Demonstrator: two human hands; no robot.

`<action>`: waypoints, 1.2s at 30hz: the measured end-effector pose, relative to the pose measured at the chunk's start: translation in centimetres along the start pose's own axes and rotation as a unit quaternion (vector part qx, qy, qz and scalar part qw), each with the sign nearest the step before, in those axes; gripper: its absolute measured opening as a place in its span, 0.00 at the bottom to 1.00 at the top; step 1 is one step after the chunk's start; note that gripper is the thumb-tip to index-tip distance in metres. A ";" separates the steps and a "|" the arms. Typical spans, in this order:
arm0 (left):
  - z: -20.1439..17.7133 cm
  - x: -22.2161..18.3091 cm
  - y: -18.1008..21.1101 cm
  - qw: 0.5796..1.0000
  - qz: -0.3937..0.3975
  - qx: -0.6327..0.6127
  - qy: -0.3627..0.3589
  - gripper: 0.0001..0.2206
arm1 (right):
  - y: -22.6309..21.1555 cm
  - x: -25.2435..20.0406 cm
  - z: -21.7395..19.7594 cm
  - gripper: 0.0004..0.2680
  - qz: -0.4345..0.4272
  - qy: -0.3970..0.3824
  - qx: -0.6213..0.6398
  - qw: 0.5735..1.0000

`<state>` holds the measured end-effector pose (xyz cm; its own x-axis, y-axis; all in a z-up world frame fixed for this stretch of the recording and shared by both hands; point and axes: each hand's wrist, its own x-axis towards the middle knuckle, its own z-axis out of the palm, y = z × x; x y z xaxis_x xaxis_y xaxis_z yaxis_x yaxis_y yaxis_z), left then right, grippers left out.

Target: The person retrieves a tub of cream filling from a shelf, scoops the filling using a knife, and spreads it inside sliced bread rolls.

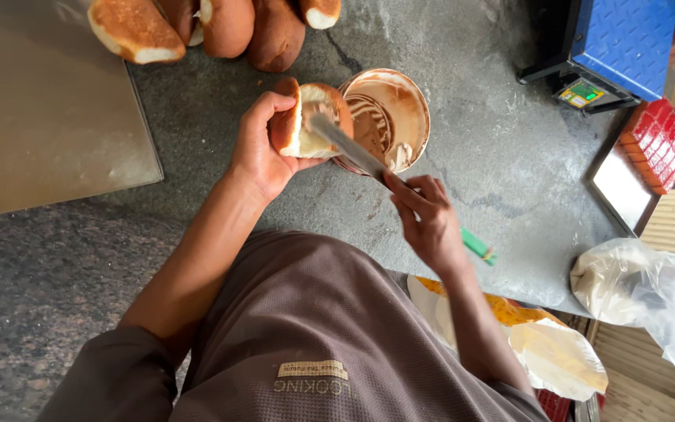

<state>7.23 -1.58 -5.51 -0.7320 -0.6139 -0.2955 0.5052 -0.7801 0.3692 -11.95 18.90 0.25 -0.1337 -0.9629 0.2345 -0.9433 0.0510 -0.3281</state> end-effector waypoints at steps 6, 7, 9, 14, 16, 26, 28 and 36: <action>-2.9 -1.5 -0.2 0.998 -0.019 0.027 0.056 0.24 | 1.5 0.4 -6.6 0.12 -0.054 -0.091 -0.030 0.994; -3.0 -1.7 -0.1 0.998 -0.017 0.045 0.045 0.25 | 1.3 0.7 -7.2 0.12 -0.060 -0.053 -0.075 0.994; -2.8 -2.2 0.1 0.997 -0.013 0.063 0.034 0.25 | 1.0 1.3 -7.3 0.12 -0.069 -0.015 -0.119 0.990; -1.6 -3.2 0.2 0.989 0.001 0.129 -0.071 0.30 | 0.0 1.8 -5.0 0.18 -0.211 0.016 -0.206 0.955; -1.4 -3.4 -0.1 0.986 0.007 0.160 -0.053 0.32 | 0.5 1.8 -4.8 0.19 -0.203 0.017 -0.207 0.957; -1.1 -4.6 -0.5 0.989 -0.008 0.149 -0.015 0.33 | 2.0 2.5 -4.7 0.10 -0.099 0.071 -0.202 0.972; -1.2 -4.8 0.1 0.991 -0.004 0.133 -0.017 0.33 | 1.5 2.4 -5.5 0.11 -0.089 0.065 -0.137 0.984; -2.3 -3.4 -0.3 0.998 -0.002 0.069 0.008 0.30 | -2.9 1.9 -4.1 0.11 -0.074 -0.106 0.128 0.983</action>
<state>10.60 0.46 -6.61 -0.7254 -0.6143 -0.3105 0.4346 -0.7586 0.4854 -10.71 18.01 5.37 0.0906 -0.9899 0.1094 -0.8371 -0.1352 -0.5301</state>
